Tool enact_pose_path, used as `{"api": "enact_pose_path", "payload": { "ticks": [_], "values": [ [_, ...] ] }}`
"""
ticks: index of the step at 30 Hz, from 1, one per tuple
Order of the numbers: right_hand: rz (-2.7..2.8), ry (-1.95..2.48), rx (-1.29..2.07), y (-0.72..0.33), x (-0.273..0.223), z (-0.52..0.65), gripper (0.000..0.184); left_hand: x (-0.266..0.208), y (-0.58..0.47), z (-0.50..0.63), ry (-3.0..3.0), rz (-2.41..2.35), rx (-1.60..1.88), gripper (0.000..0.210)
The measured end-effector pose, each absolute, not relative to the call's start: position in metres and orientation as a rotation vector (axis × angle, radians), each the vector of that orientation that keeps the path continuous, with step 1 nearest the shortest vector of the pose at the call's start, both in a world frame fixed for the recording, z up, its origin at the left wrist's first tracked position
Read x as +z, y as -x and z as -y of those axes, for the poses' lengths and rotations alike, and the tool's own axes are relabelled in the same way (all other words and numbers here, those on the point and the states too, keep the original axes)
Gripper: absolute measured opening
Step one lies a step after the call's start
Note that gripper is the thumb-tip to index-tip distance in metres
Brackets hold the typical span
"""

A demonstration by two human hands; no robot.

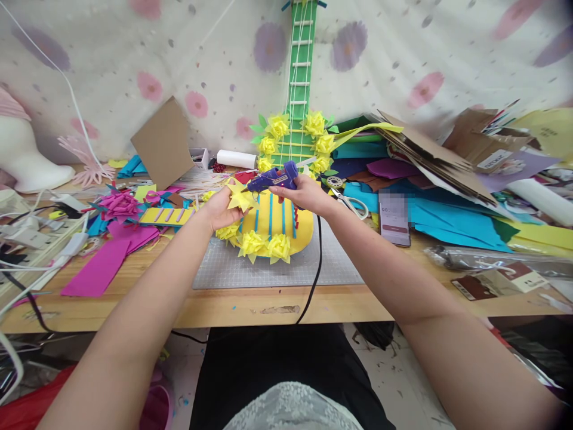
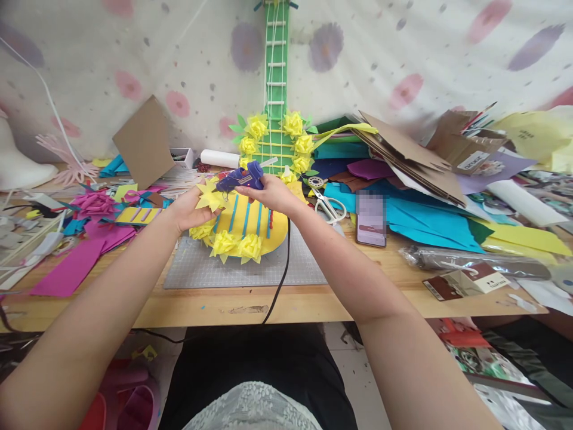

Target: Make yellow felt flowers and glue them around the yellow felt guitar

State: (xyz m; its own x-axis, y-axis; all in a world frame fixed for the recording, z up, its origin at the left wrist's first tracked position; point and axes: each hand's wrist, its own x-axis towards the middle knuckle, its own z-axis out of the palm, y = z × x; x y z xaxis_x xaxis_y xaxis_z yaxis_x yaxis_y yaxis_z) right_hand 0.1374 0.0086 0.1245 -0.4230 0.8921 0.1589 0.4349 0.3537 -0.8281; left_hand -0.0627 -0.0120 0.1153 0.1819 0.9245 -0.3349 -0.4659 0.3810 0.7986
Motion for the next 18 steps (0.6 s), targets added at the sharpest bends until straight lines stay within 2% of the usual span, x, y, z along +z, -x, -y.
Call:
{"api": "enact_pose_path", "payload": {
  "ticks": [12, 18],
  "values": [
    [2.026, 1.2, 0.964, -0.145, 0.124, -0.011, 0.044, 0.114, 0.067, 0.01, -0.634, -0.92, 1.083, 0.028],
    [2.015, 1.142, 1.068, -0.15, 0.123, -0.011, 0.047, 0.113, 0.068, 0.01, -0.638, -0.898, 1.062, 0.028]
  ]
}}
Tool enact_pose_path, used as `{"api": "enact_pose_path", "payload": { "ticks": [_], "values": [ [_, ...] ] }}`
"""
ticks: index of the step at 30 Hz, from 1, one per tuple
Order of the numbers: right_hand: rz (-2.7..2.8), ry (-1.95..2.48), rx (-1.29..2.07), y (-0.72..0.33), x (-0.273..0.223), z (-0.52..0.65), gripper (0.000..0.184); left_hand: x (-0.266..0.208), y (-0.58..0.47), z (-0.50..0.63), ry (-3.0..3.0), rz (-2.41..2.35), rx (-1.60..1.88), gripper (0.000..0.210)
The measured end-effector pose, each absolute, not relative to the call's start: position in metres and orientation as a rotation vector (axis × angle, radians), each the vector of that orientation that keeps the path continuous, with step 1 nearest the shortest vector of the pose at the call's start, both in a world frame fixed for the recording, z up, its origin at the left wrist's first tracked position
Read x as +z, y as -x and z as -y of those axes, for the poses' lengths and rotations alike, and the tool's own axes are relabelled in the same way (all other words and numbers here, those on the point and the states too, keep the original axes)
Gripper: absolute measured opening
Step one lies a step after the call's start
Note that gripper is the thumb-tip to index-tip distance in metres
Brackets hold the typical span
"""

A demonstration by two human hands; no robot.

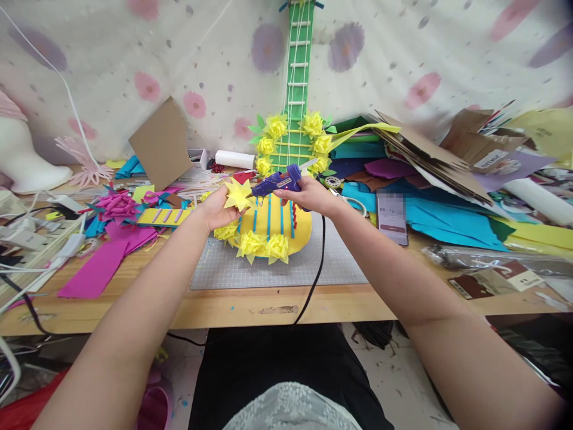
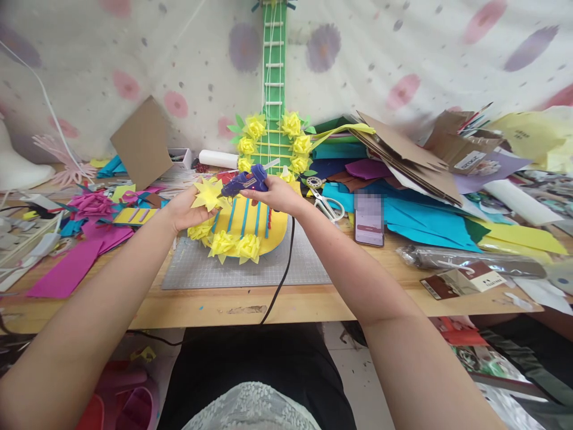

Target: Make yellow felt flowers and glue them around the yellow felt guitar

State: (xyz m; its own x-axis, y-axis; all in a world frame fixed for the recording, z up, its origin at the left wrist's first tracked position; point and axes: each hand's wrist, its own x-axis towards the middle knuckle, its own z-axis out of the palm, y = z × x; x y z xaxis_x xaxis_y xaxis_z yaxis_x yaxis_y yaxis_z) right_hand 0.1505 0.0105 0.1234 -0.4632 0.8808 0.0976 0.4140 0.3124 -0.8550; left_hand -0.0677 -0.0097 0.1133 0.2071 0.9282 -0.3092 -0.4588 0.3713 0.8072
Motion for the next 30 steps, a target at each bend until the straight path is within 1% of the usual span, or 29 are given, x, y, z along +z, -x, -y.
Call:
{"api": "enact_pose_path", "payload": {
  "ticks": [5, 9, 14, 16, 18, 22, 26, 30],
  "values": [
    [1.815, 1.076, 1.186, -0.158, 0.116, -0.012, 0.044, 0.114, 0.068, 0.009, -0.618, -0.909, 1.062, 0.03],
    [1.588, 1.004, 1.203, -0.174, 0.107, -0.014, 0.042, 0.118, 0.065, 0.011, -0.695, -0.878, 1.057, 0.03],
    [1.266, 0.942, 1.225, -0.21, 0.082, -0.02, 0.039, 0.123, 0.05, 0.015, -0.879, -0.914, 1.011, 0.026],
    [1.123, 0.899, 1.254, -0.225, 0.068, -0.021, 0.039, 0.123, 0.04, 0.016, -1.011, -0.959, 0.99, 0.022],
    [0.996, 0.866, 1.287, -0.237, 0.053, -0.021, 0.039, 0.122, 0.029, 0.018, -1.206, -1.037, 0.975, 0.022],
    [0.912, 0.88, 1.261, -0.248, 0.032, -0.018, 0.038, 0.123, 0.006, 0.027, -1.705, -1.154, 0.873, 0.035],
    [0.912, 0.897, 1.265, -0.249, 0.023, -0.015, 0.038, 0.122, -0.014, 0.038, -2.12, -1.046, 0.688, 0.045],
    [0.905, 0.93, 1.28, -0.247, 0.022, -0.013, 0.04, 0.111, -0.029, 0.045, -2.391, -0.961, 0.562, 0.051]
  ]
}}
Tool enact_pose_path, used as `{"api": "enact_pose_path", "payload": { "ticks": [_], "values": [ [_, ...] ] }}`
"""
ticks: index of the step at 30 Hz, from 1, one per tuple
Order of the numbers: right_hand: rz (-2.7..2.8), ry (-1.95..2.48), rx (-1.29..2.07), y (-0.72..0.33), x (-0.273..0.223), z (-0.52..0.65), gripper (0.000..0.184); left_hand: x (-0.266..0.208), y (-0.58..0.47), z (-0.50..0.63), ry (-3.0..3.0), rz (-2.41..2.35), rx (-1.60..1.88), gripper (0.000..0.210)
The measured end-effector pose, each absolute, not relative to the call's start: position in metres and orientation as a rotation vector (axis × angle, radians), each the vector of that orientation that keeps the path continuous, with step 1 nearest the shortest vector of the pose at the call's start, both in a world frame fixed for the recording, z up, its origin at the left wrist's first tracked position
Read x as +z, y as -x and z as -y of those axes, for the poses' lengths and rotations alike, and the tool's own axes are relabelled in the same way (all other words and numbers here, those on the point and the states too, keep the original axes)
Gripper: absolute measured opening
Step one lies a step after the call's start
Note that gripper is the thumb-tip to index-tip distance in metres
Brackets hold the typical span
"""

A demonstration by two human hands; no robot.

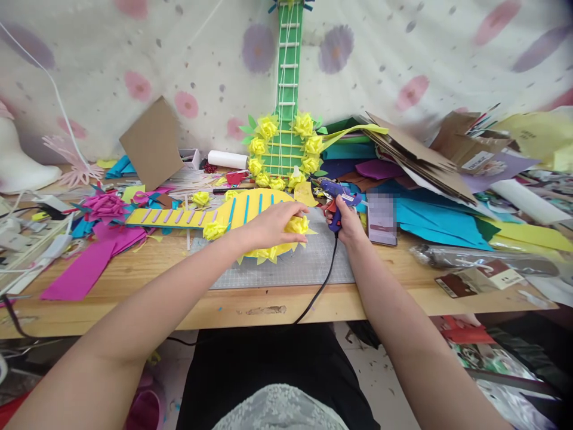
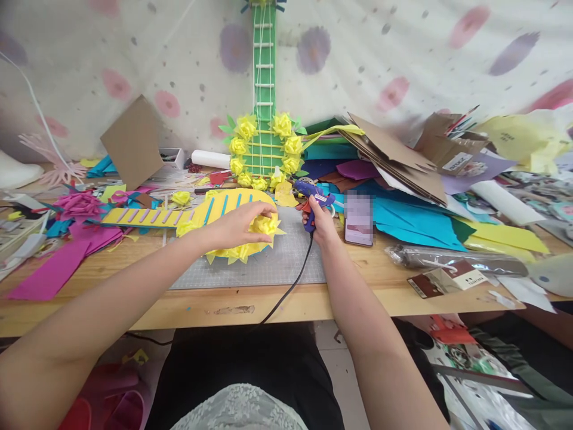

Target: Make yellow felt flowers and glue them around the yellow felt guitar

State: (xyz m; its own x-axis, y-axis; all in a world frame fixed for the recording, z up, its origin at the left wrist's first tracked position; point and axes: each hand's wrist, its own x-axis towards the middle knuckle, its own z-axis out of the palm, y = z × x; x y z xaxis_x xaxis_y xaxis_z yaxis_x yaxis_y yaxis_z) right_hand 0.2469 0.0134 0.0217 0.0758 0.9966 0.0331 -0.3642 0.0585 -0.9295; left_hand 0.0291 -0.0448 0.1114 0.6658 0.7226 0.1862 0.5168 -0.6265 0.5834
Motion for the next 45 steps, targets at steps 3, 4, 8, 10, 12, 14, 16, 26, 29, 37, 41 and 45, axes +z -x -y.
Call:
{"api": "enact_pose_path", "payload": {
  "ticks": [3, 4, 8, 10, 12, 14, 16, 26, 29, 37, 41, 45],
  "values": [
    [0.921, 0.938, 1.282, -0.246, 0.021, -0.012, 0.041, 0.1, -0.035, 0.045, -2.516, -0.959, 0.527, 0.054],
    [0.928, 0.944, 1.278, -0.246, 0.021, -0.012, 0.042, 0.096, -0.037, 0.045, -2.539, -0.971, 0.52, 0.055],
    [0.908, 0.962, 1.282, -0.246, 0.022, -0.01, 0.044, 0.086, -0.038, 0.044, -2.566, -1.072, 0.527, 0.058],
    [0.893, 0.966, 1.282, -0.246, 0.023, -0.01, 0.044, 0.084, -0.038, 0.044, -2.568, -1.104, 0.537, 0.059],
    [0.899, 0.973, 1.276, -0.246, 0.022, -0.01, 0.045, 0.083, -0.038, 0.044, -2.574, -1.122, 0.556, 0.06],
    [0.919, 0.985, 1.27, -0.247, 0.021, -0.01, 0.044, 0.08, -0.038, 0.043, -2.582, -1.132, 0.579, 0.062],
    [0.932, 0.996, 1.269, -0.247, 0.021, -0.011, 0.044, 0.077, -0.038, 0.043, -2.585, -1.141, 0.596, 0.063],
    [0.919, 0.982, 1.287, -0.246, 0.022, -0.009, 0.043, 0.066, -0.035, 0.04, -2.685, -1.151, 0.54, 0.055],
    [0.953, 0.979, 1.276, -0.246, 0.022, -0.009, 0.044, 0.068, -0.035, 0.042, -2.702, -1.157, 0.475, 0.048],
    [0.926, 0.989, 1.257, -0.251, 0.023, -0.011, 0.044, 0.085, -0.021, 0.035, -2.581, -1.057, 0.707, 0.029],
    [0.878, 0.966, 1.277, -0.254, 0.02, -0.013, 0.042, 0.091, -0.012, 0.026, -2.556, -1.115, 0.714, 0.017],
    [0.883, 0.992, 1.272, -0.254, 0.017, -0.015, 0.044, 0.088, -0.014, 0.026, -2.606, -1.041, 0.653, 0.013]
  ]
}}
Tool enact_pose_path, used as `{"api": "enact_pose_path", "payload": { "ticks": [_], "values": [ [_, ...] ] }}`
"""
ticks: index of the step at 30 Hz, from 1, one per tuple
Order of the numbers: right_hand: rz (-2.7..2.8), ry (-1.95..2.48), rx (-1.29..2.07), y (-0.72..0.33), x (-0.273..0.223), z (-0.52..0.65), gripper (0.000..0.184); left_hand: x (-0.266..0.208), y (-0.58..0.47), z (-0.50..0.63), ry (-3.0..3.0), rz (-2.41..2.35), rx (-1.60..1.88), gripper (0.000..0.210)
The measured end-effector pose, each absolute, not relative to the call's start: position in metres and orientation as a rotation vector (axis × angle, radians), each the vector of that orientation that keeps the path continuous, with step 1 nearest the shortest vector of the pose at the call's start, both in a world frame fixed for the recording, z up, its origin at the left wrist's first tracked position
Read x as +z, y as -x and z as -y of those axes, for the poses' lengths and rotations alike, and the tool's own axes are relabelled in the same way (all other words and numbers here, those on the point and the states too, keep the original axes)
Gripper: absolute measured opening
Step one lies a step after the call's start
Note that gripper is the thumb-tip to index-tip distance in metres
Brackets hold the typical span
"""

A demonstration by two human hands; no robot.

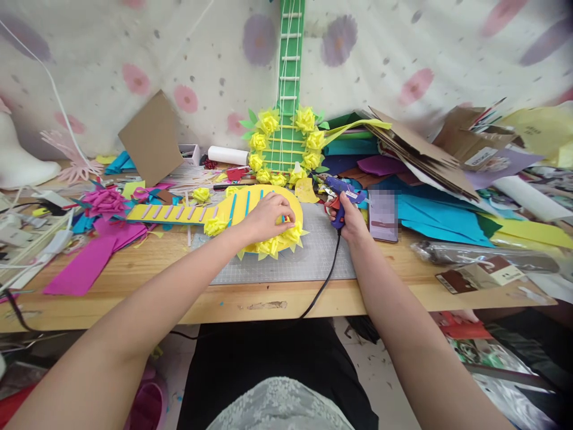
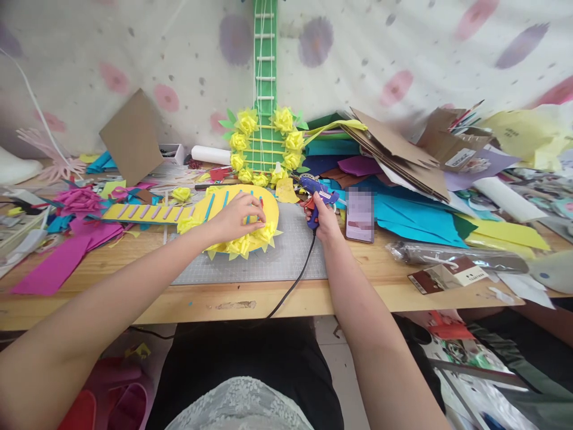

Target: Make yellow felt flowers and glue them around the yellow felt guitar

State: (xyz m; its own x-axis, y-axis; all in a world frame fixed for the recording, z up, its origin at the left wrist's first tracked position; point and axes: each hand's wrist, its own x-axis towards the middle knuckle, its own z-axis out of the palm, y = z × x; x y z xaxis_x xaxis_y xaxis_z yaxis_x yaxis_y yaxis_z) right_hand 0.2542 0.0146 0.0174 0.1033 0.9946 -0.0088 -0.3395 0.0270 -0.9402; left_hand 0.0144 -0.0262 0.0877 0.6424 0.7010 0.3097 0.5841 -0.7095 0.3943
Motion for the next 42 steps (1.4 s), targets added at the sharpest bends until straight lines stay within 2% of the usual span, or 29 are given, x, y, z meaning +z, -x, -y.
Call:
{"api": "enact_pose_path", "payload": {
  "ticks": [9, 33, 35, 38, 42],
  "values": [
    [0.882, 0.976, 1.293, -0.254, 0.017, -0.015, 0.044, 0.092, -0.019, 0.034, -2.722, -0.94, 0.625, 0.042],
    [0.828, 0.96, 1.336, -0.255, 0.018, -0.013, 0.044, 0.096, -0.017, 0.037, -2.789, -0.894, 0.411, 0.047],
    [0.817, 0.948, 1.342, -0.256, 0.018, -0.014, 0.044, 0.1, -0.015, 0.037, -2.744, -0.859, 0.507, 0.045],
    [0.801, 0.933, 1.341, -0.257, 0.019, -0.015, 0.043, 0.113, -0.003, 0.031, -2.601, -0.904, 0.848, 0.041],
    [0.797, 0.931, 1.341, -0.259, 0.018, -0.016, 0.043, 0.125, 0.031, 0.001, -2.255, -1.267, 1.235, 0.028]
  ]
}}
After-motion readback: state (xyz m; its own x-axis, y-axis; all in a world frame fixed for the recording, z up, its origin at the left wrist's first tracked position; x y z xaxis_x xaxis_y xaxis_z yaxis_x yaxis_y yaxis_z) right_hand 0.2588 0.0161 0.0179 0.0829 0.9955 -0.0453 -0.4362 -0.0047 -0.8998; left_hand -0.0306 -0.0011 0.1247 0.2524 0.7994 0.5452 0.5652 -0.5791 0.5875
